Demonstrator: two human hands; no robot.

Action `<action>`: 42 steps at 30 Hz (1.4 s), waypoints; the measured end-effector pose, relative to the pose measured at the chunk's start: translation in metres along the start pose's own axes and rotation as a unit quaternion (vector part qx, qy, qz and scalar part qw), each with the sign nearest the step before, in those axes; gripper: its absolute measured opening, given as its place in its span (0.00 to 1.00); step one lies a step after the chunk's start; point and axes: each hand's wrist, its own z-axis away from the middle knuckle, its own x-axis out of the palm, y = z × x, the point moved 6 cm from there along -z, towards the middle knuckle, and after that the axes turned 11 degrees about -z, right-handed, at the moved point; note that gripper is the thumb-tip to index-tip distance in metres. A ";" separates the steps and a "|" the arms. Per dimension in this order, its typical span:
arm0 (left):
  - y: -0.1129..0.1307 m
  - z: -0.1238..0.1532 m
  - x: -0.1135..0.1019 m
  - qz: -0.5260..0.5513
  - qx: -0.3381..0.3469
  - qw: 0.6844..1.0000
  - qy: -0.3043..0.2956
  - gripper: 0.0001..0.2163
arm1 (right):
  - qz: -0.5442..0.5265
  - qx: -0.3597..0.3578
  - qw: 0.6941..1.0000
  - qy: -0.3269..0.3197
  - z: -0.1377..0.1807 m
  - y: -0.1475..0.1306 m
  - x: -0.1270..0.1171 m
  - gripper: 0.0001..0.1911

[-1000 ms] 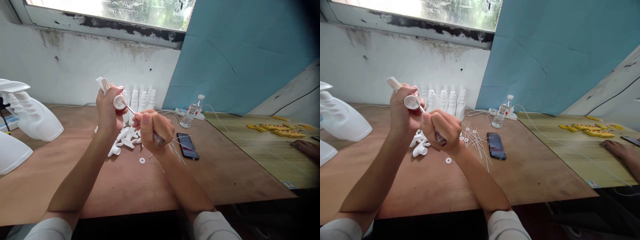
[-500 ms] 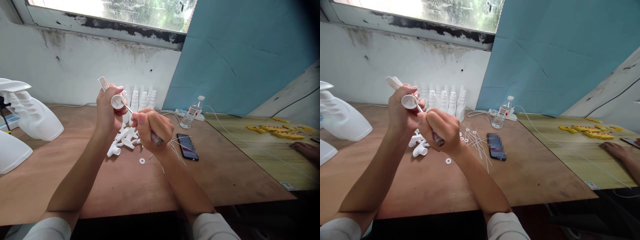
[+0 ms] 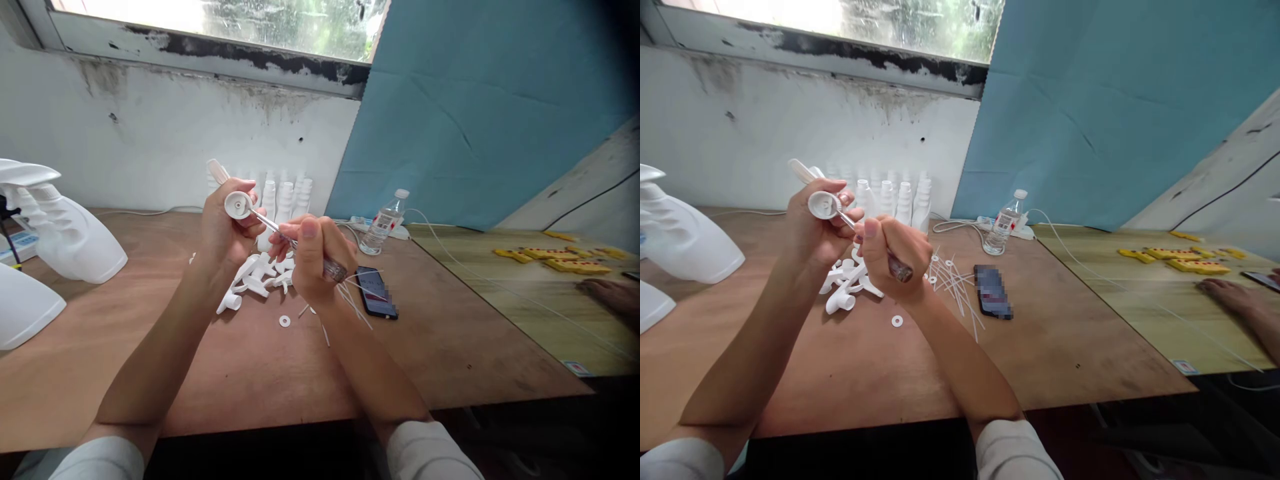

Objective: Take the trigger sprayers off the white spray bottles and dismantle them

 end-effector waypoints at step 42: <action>-0.007 -0.017 -0.009 -0.135 0.020 0.991 -0.006 0.12 | -0.307 0.445 0.831 0.130 0.007 0.068 0.005 0.19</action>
